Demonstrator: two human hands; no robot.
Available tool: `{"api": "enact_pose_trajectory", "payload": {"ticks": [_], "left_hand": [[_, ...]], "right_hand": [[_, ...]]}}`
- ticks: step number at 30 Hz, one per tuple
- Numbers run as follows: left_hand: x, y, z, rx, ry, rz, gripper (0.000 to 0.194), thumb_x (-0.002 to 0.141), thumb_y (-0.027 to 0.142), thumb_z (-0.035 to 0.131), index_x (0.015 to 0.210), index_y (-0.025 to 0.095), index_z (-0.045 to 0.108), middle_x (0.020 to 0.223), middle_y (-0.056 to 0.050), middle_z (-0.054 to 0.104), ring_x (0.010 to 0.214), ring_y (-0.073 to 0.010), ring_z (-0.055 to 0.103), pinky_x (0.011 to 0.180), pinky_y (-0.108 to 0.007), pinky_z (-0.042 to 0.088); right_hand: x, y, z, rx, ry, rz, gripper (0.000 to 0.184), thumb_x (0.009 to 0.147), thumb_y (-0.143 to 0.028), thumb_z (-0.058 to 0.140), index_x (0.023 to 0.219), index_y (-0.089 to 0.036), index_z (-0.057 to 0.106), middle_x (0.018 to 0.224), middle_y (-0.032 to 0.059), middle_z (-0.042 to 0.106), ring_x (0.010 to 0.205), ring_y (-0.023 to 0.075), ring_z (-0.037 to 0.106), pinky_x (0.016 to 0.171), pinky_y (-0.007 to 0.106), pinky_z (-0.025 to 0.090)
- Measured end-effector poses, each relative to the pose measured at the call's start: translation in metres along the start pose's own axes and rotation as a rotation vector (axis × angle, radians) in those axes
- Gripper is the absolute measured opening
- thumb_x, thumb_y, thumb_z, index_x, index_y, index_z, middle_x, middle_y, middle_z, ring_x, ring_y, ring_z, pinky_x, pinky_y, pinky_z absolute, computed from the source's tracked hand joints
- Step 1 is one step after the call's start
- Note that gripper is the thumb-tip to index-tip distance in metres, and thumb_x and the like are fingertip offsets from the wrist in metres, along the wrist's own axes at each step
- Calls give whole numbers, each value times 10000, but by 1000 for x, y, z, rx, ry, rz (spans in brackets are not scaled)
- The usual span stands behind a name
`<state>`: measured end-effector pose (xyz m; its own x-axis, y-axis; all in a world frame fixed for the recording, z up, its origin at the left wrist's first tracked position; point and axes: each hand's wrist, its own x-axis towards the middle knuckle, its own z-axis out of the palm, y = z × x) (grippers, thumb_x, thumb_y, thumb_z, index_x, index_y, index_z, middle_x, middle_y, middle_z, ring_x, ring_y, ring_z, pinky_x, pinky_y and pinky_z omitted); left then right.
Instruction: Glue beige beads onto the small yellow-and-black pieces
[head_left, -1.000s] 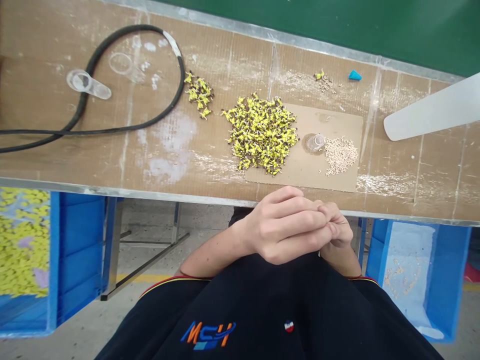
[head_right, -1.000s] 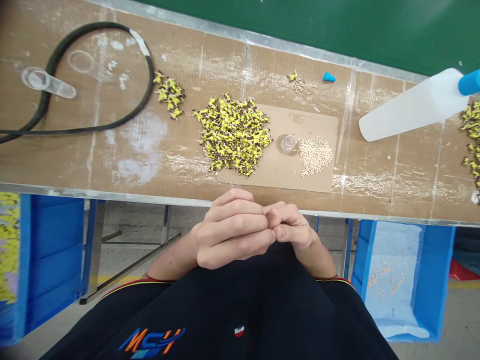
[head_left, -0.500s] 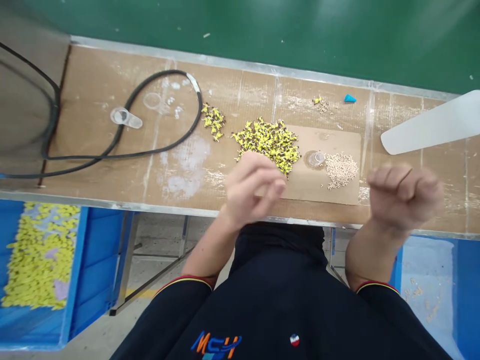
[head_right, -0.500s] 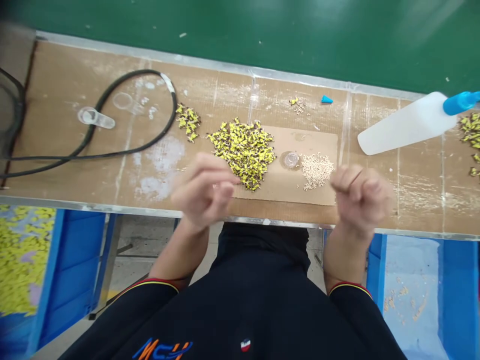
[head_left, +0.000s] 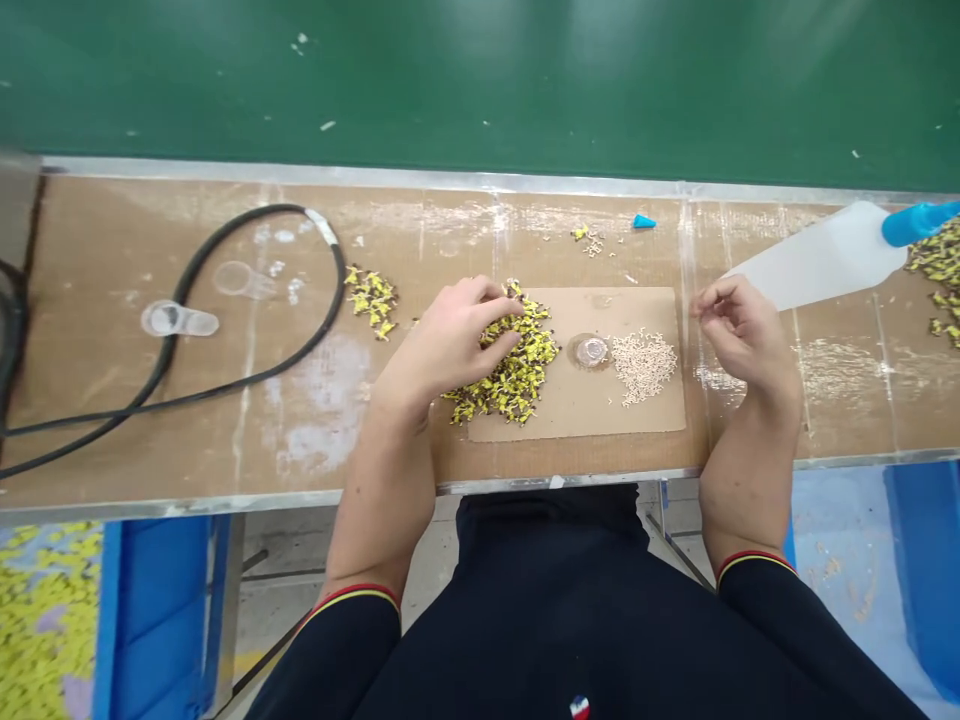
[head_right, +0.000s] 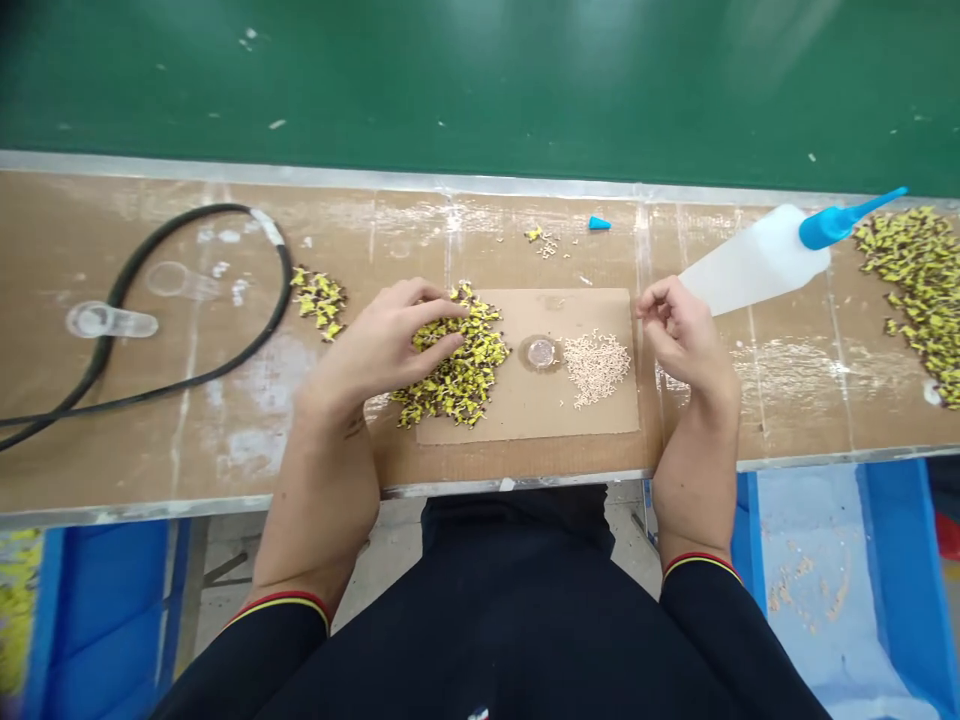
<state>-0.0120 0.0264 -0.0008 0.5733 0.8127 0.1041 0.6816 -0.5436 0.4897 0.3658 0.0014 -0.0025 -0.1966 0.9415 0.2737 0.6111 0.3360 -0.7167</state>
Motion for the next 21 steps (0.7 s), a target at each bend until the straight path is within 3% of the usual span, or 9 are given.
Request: {"api": "enact_pose_trajectory", "payload": {"ticks": [5,8,13,21], "left_hand": [[1,-2,8,26,-21,-5,264,992,305,515,1060,196,745,1048,-96,667,1000,-244,628,880,-392,489],[3,0,8,25,-7,-24,266,995,269,484,959,186,734,1002,-91,672,969,-238,627,855,-386,484],[3,2,8,18,-4,-46,245,982,268,503,899,187,719,982,-88,679,957,-241,618,860,-395,470],[4,-2,15,39,48,-19,238,969,244,514,831,184,698,955,-86,685,914,-233,600,830,-396,448]], "right_hand": [[3,2,-5,-168,-281,58,101,919,-268,681,955,-234,769,875,34,727,696,153,600,648,319,482],[5,4,-2,-224,-368,86,140,952,-290,662,977,-253,795,961,61,759,771,189,656,710,360,521],[5,9,4,-212,-398,88,155,955,-287,648,910,-259,795,973,70,768,832,226,697,763,399,550],[7,4,14,-327,-405,118,150,933,-182,556,839,-229,663,932,64,705,822,222,654,756,378,494]]}}
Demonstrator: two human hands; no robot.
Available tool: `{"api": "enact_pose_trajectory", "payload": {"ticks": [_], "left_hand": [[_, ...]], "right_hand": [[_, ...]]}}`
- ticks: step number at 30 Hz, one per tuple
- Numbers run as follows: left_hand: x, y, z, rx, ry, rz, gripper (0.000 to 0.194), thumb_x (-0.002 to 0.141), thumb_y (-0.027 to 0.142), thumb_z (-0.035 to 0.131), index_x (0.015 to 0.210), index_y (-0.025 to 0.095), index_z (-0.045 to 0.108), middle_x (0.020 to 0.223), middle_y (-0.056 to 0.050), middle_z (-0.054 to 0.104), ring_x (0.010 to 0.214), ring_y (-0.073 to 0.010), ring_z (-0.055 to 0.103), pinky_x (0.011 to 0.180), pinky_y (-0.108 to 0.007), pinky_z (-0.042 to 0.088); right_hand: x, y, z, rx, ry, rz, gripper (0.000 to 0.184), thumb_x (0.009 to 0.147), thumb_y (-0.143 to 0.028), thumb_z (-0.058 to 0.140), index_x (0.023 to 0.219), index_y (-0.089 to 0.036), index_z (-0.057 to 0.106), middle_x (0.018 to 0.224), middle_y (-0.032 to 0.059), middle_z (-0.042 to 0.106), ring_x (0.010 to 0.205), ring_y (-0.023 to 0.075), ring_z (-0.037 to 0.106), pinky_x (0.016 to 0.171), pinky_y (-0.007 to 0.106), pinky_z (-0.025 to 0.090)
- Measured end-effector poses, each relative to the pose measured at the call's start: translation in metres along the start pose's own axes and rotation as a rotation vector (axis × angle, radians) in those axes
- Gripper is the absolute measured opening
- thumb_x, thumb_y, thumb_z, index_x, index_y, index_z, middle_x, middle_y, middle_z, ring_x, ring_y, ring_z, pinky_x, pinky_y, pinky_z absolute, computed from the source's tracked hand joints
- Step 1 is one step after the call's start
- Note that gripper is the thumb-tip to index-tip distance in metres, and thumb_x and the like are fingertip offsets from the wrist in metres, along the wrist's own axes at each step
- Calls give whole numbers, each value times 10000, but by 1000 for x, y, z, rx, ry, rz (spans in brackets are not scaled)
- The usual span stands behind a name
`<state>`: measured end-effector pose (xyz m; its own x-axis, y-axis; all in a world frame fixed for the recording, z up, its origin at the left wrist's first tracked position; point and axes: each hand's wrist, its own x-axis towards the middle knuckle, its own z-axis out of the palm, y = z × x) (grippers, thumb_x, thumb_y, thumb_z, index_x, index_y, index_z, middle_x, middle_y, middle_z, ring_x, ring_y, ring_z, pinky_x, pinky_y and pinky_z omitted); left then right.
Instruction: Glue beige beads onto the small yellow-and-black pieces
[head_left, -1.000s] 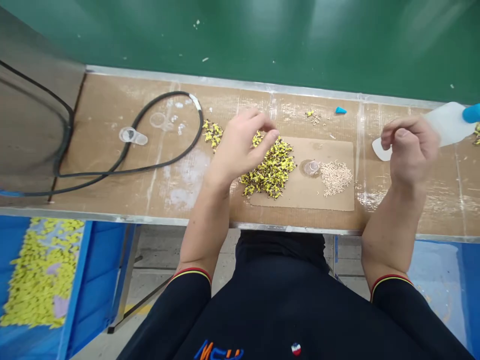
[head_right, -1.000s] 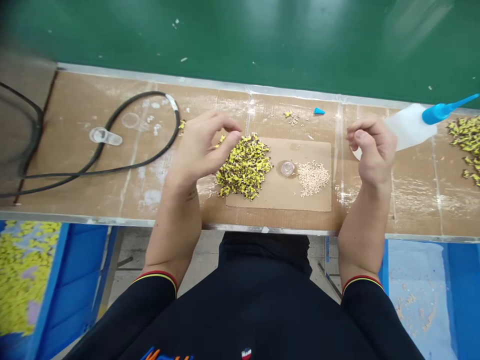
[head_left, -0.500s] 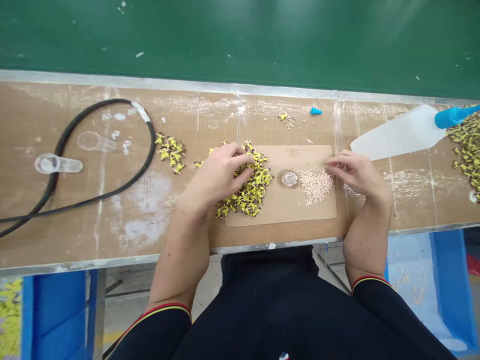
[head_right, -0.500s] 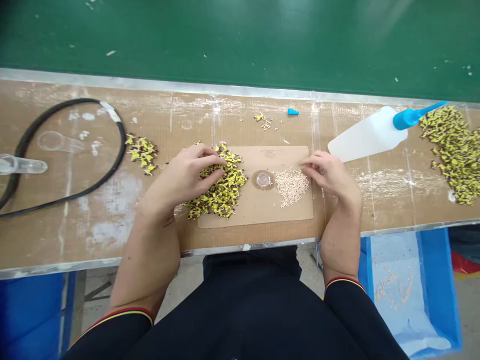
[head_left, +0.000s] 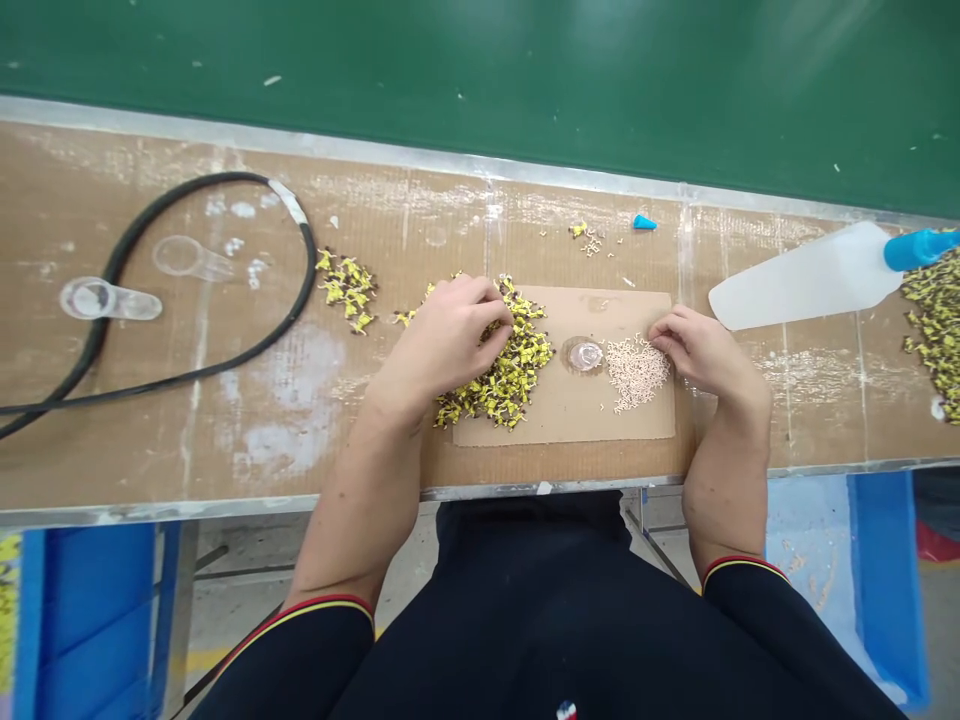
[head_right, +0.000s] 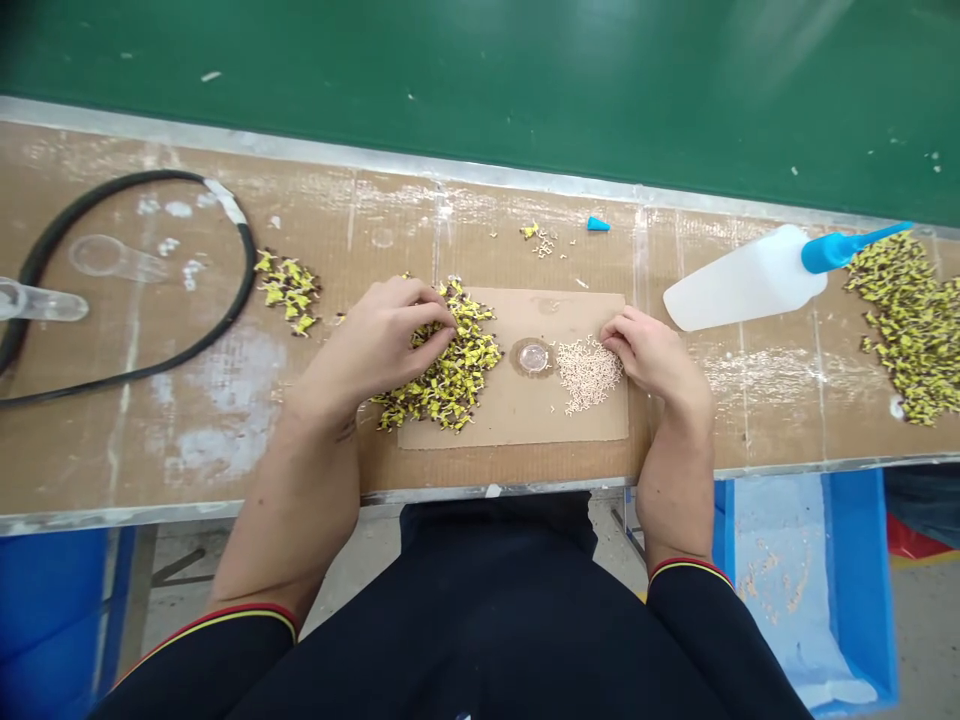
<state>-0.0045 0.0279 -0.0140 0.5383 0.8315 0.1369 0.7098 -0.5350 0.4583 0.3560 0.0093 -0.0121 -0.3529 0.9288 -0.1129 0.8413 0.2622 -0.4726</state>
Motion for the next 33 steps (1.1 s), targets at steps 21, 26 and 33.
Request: {"api": "enact_pose_trajectory", "payload": {"ticks": [21,26,33], "left_hand": [[1,10,-14,-162,224,-21,125,885,201,491,798,196,581,829,-49,677,789,-179,613,785,-337,485],[0,13,-13,-212,304,-51,117,927,217,472,859,202,566,840,-36,692,793,-164,643,786,-312,510],[-2,19,-2,-392,432,7,74,1017,216,436,1006,206,509,792,-1,676,700,-109,643,675,-252,498]], "right_hand": [[0,7,2,12,40,-1,156,917,-231,584,825,-239,709,915,73,703,838,240,672,795,404,539],[1,-1,3,45,83,20,126,929,-239,541,825,-236,613,875,66,648,792,229,617,760,382,501],[-1,-2,1,130,185,-84,108,946,-241,548,846,-248,587,834,39,620,710,199,546,675,344,457]]}}
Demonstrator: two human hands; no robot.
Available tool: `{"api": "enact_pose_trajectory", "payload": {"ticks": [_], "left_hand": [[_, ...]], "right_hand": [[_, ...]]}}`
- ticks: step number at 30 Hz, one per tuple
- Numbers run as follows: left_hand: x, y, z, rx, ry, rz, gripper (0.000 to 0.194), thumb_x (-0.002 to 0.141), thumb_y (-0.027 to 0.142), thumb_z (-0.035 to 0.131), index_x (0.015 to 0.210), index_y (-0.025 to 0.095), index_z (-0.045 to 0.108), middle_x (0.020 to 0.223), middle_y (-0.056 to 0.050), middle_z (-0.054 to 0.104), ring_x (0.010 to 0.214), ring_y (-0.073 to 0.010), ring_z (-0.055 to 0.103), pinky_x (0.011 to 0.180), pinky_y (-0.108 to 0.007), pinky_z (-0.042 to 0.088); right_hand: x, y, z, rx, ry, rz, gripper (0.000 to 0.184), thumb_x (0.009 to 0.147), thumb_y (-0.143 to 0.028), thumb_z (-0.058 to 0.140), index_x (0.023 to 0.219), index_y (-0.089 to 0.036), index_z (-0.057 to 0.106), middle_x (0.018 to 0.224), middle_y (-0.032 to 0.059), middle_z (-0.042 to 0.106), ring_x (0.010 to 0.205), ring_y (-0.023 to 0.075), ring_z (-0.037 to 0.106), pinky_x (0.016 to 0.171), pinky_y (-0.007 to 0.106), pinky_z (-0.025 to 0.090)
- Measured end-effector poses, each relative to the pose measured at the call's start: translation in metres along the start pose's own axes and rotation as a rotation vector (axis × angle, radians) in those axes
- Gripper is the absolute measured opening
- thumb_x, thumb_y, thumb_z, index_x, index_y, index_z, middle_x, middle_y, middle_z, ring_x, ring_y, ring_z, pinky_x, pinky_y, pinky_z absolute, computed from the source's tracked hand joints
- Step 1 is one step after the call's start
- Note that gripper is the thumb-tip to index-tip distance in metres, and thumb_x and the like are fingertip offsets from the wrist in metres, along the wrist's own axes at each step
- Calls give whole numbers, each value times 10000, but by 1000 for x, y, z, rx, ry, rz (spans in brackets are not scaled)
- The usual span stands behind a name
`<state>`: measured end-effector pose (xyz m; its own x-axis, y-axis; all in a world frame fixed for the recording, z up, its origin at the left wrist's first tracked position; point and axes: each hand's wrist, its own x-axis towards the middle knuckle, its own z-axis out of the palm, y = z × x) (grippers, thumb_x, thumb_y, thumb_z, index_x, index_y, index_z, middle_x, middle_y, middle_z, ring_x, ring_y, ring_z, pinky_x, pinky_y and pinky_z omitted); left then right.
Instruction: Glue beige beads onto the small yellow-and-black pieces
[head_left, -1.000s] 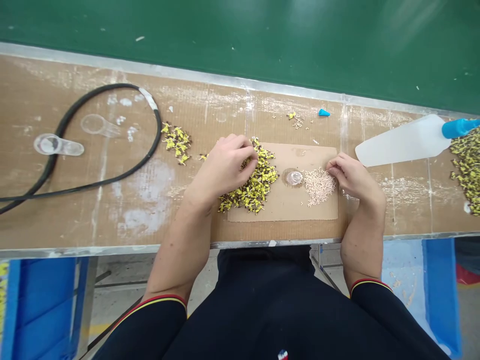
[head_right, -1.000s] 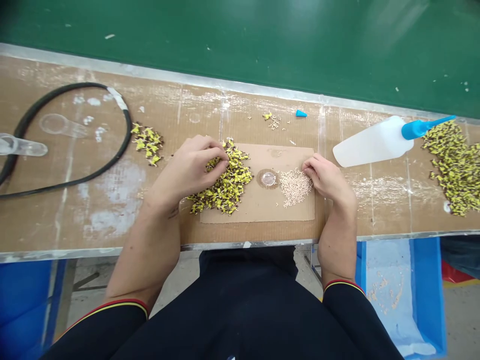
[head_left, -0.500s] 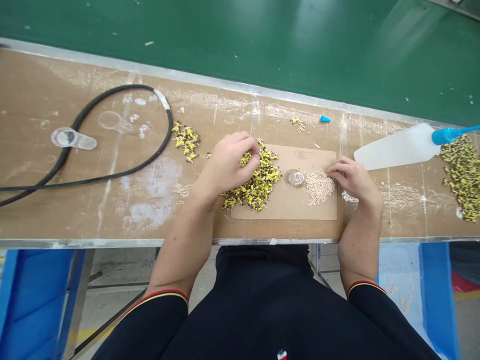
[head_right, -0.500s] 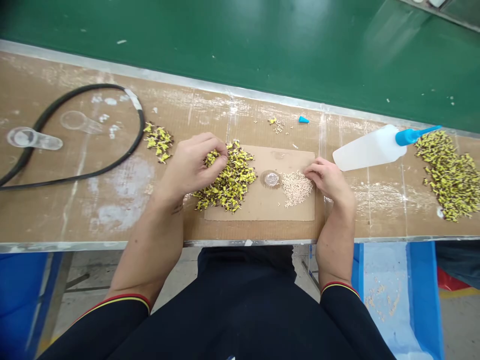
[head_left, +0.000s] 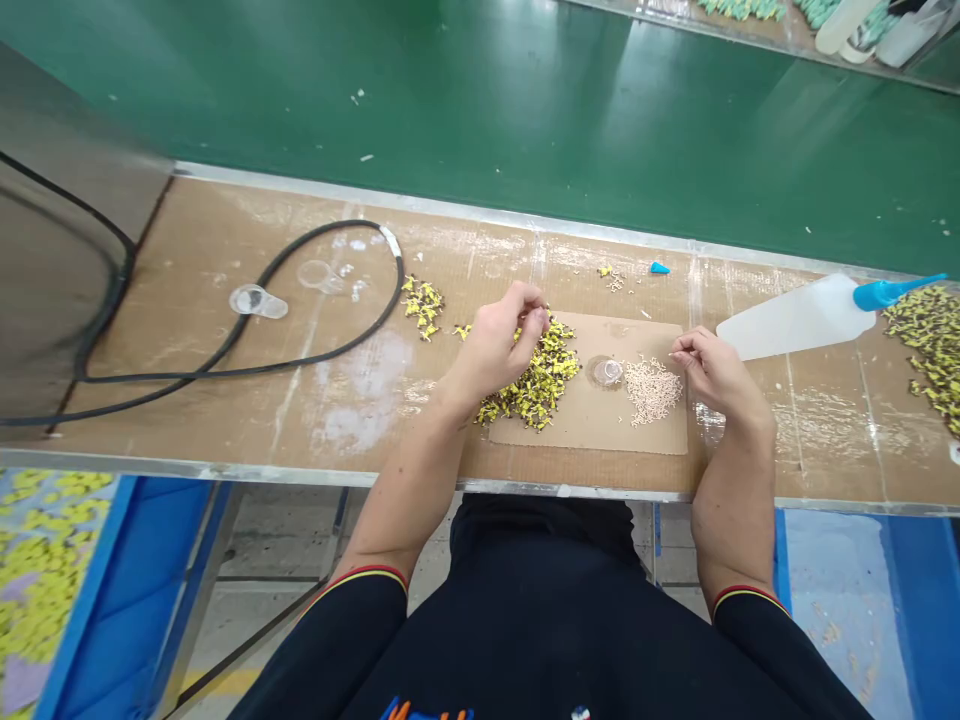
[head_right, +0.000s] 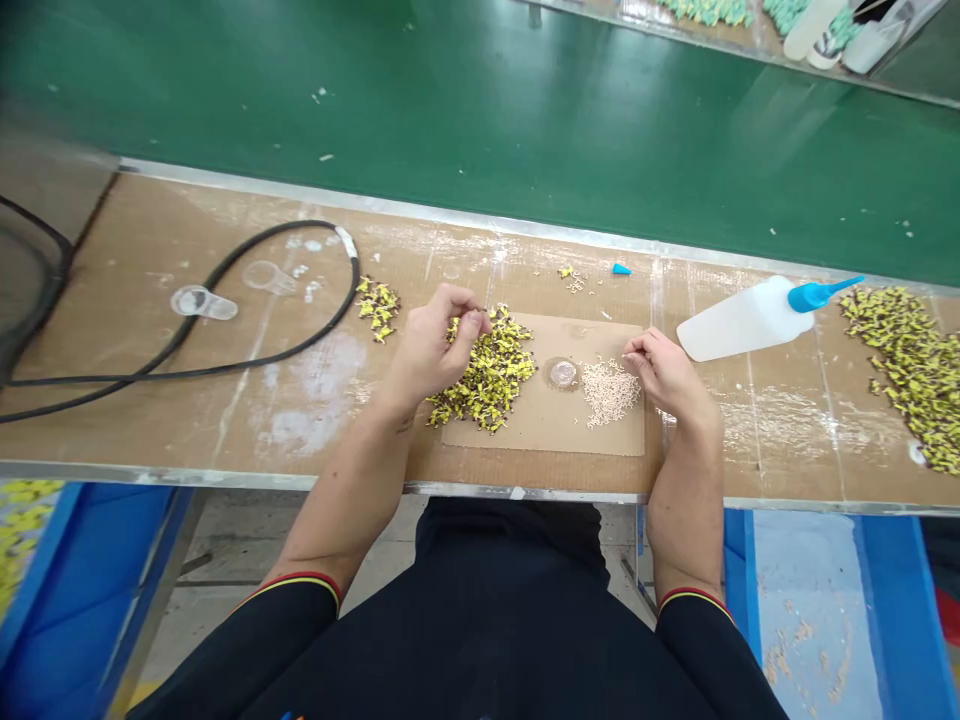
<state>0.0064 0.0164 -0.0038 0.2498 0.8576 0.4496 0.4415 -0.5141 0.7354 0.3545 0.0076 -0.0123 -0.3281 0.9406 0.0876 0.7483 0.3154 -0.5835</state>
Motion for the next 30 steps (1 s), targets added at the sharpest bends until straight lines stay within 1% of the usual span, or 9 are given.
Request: {"api": "enact_pose_trajectory", "payload": {"ticks": [5,7,11,16,19,22,24,26,30], "left_hand": [[-4,-1,10,10,-1,79,188,1058,244,410,1193,204,535,703,44,596,596,-112,569,618,-259,455],[-4,-1,11,24,-32,105,207,1062,245,406,1152,198,587,738,16,639,634,-124,598,645,-269,471],[-3,1,11,-18,-125,155,238,1042,188,396,1017,189,633,908,-53,723,834,-150,677,778,-286,522],[-6,11,17,-103,-162,185,213,1071,224,388,1066,187,598,947,-54,708,854,-147,659,781,-278,515],[-10,20,22,-107,-184,231,231,1085,226,358,1053,186,583,971,-67,699,892,-155,656,779,-281,506],[-13,28,29,-85,-211,273,238,1091,252,368,1049,183,593,925,-61,674,835,-160,632,758,-290,501],[-15,30,35,-81,-211,311,208,1084,292,437,1055,179,609,901,-55,662,796,-159,619,738,-288,498],[-17,31,41,-83,-179,340,186,1070,319,502,1054,180,624,879,-51,660,774,-158,615,722,-285,495],[-20,28,49,-68,-109,383,152,1057,270,526,1016,196,652,839,-46,686,753,-161,626,711,-290,500]], "right_hand": [[2,-10,4,43,40,-80,156,982,-279,549,830,-248,565,819,32,620,696,188,539,655,333,452],[3,-15,4,52,40,-100,186,994,-296,547,815,-247,552,804,29,615,682,183,537,648,331,452],[4,-23,6,78,61,-145,223,1020,-336,533,818,-246,561,804,33,628,683,184,558,655,333,473],[3,-37,16,133,178,-239,292,1048,-408,511,833,-247,625,824,57,694,741,200,636,683,343,530],[1,-52,24,137,217,-314,293,1036,-413,551,826,-244,666,825,63,729,701,184,647,637,324,535],[-1,-65,31,137,256,-390,280,1033,-390,570,832,-247,703,819,63,749,666,171,655,607,313,541],[-1,-71,35,153,283,-455,244,1029,-358,584,859,-252,722,815,57,757,658,166,665,600,306,550],[-2,-73,38,170,300,-514,209,1022,-335,598,885,-258,735,816,54,764,668,169,682,603,305,563],[-2,-74,43,172,288,-515,207,1014,-352,610,887,-266,749,820,60,771,678,182,694,617,323,588]]}}
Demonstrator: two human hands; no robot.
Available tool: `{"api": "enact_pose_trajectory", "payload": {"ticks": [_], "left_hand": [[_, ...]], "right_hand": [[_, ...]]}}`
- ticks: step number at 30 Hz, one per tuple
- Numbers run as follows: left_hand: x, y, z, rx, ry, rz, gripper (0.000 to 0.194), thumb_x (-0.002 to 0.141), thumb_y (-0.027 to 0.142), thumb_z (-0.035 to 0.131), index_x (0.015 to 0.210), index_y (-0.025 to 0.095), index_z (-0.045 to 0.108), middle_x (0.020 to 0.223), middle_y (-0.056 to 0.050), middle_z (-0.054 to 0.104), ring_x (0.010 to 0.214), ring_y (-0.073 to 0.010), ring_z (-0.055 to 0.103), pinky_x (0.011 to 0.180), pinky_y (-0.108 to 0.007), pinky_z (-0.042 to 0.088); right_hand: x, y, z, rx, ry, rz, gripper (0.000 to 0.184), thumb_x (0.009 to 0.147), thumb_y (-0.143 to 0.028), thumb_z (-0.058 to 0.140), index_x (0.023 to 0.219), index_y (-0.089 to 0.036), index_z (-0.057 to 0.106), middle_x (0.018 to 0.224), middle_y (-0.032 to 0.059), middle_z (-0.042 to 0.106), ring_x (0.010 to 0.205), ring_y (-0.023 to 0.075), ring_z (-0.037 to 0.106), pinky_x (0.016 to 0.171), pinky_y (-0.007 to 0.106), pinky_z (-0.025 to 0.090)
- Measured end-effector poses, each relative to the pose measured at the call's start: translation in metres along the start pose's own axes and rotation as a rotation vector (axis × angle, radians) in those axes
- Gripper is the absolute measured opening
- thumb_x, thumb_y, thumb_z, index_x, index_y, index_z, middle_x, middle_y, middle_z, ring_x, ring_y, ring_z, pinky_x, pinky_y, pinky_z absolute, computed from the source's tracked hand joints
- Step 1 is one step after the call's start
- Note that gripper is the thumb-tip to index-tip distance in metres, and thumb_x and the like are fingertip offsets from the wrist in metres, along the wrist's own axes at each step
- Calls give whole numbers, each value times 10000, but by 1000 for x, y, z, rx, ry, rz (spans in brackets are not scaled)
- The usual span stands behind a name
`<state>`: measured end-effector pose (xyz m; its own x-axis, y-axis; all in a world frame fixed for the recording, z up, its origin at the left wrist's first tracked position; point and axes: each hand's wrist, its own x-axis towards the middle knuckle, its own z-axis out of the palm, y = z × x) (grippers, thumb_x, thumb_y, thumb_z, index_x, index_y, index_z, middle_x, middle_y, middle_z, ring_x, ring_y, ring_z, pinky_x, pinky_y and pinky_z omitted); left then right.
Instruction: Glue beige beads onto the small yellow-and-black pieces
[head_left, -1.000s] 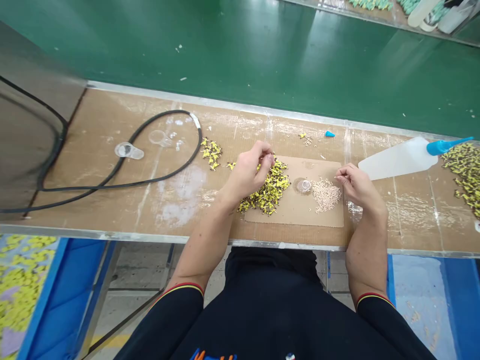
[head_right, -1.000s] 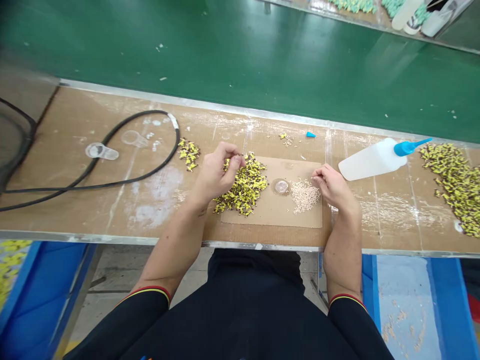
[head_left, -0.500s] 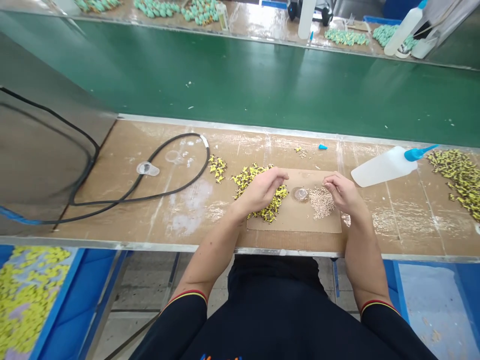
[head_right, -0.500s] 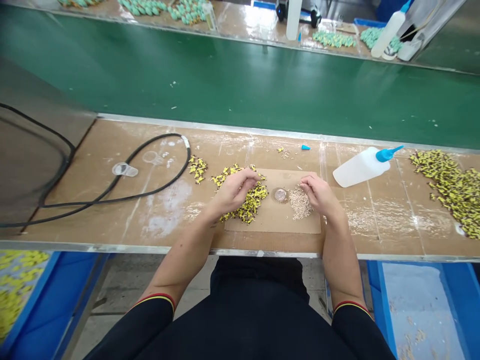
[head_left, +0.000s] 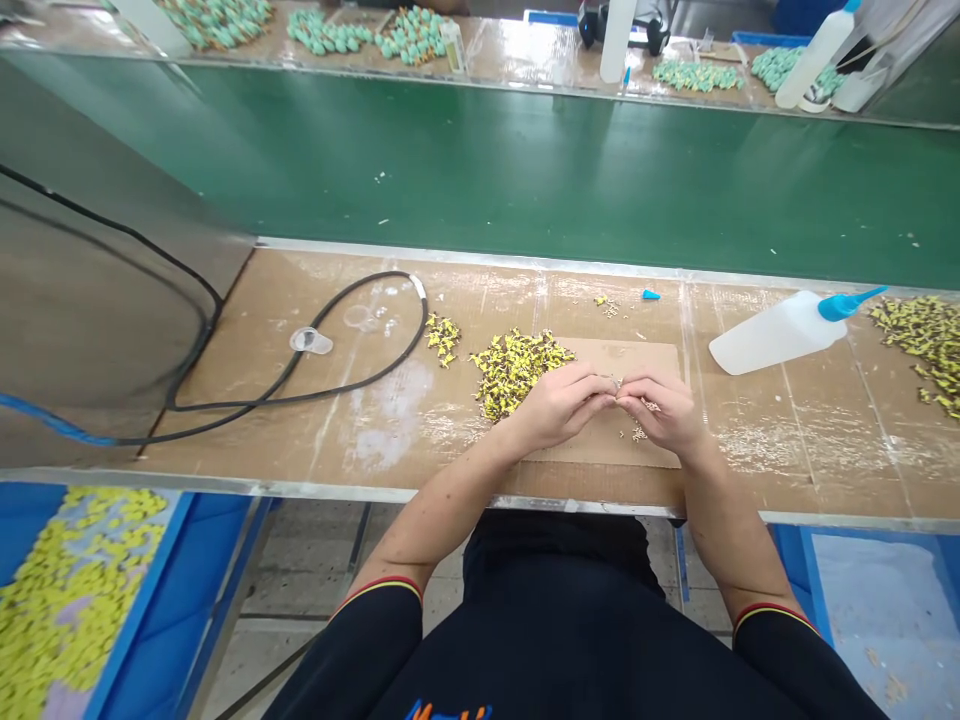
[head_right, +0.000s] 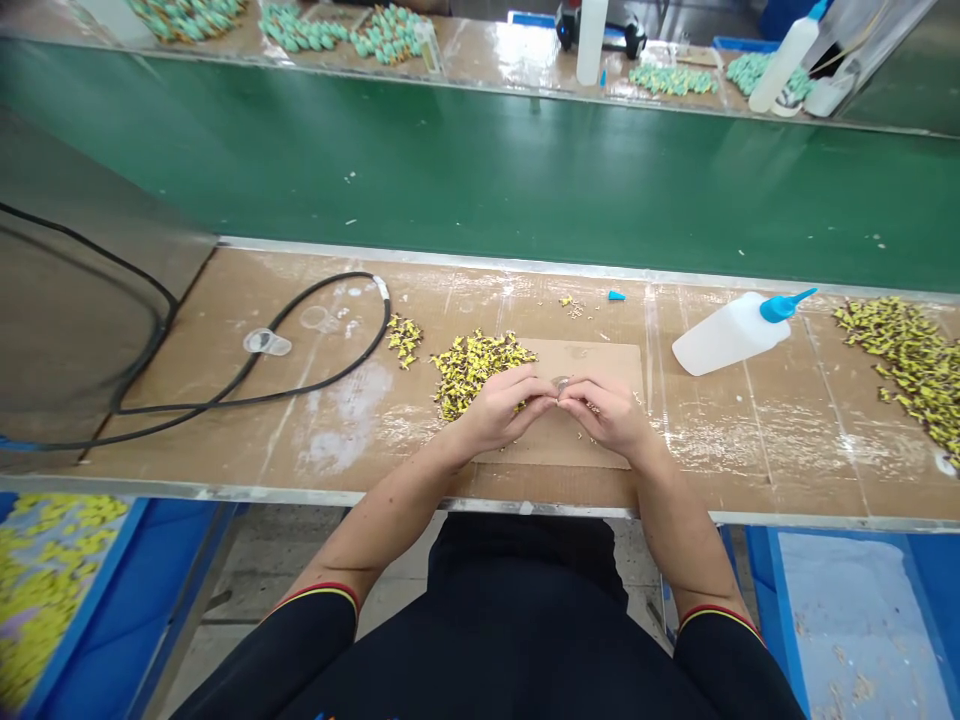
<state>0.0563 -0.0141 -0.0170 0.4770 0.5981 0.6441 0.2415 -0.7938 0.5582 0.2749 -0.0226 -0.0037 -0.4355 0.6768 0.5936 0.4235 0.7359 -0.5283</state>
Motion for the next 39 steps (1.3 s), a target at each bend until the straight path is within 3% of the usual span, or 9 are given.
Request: {"api": "enact_pose_trajectory", "payload": {"ticks": [9,16,19,24,29,32,35,39], "left_hand": [[-1,0,10,65,181,46,123,1048,257,528,963,207,601,777,-26,671,684,-146,612,638,-280,495],[-3,2,12,-41,195,8,96,1035,253,538,1022,207,622,803,-36,682,711,-159,616,681,-299,512],[-2,1,5,-38,203,-25,142,1028,253,529,1102,193,634,857,-54,702,744,-162,641,688,-302,536],[2,-9,-10,35,262,-111,219,1056,193,465,1178,178,646,975,-72,754,902,-157,709,791,-306,562],[2,-15,-22,-17,248,-160,264,1039,230,563,1292,205,632,1001,-44,760,881,-138,706,830,-301,562],[1,-14,-26,-2,214,-218,304,1053,234,520,1342,235,618,1052,-47,768,908,-148,716,862,-332,568],[1,-11,-29,19,150,-320,327,1093,368,461,1333,233,639,1041,-61,771,946,-172,736,890,-357,578],[2,-13,-28,-64,147,-347,464,1091,549,406,1203,216,708,889,-39,768,779,-142,730,814,-315,576]], "right_hand": [[0,-19,17,60,217,161,122,971,-355,679,901,-275,739,793,39,738,654,177,664,565,326,546],[-2,-17,14,47,231,179,104,929,-360,711,871,-290,762,761,42,715,670,197,649,589,363,550],[1,-7,2,-25,179,199,127,924,-355,706,839,-284,769,741,42,725,641,193,645,548,350,534],[2,9,-16,-149,-37,254,165,950,-309,657,835,-264,767,785,49,756,664,185,671,590,340,547],[0,14,-15,-216,-172,237,163,957,-282,654,855,-254,777,779,42,739,690,187,689,646,343,550],[-1,14,-14,-226,-206,244,150,955,-277,665,870,-254,787,773,44,727,693,192,687,634,344,534],[0,13,-14,-223,-212,240,148,955,-263,668,880,-248,794,771,46,718,685,187,676,630,339,520],[1,12,-13,-238,-244,271,152,951,-263,664,878,-259,798,772,38,715,696,184,673,650,337,517]]}}
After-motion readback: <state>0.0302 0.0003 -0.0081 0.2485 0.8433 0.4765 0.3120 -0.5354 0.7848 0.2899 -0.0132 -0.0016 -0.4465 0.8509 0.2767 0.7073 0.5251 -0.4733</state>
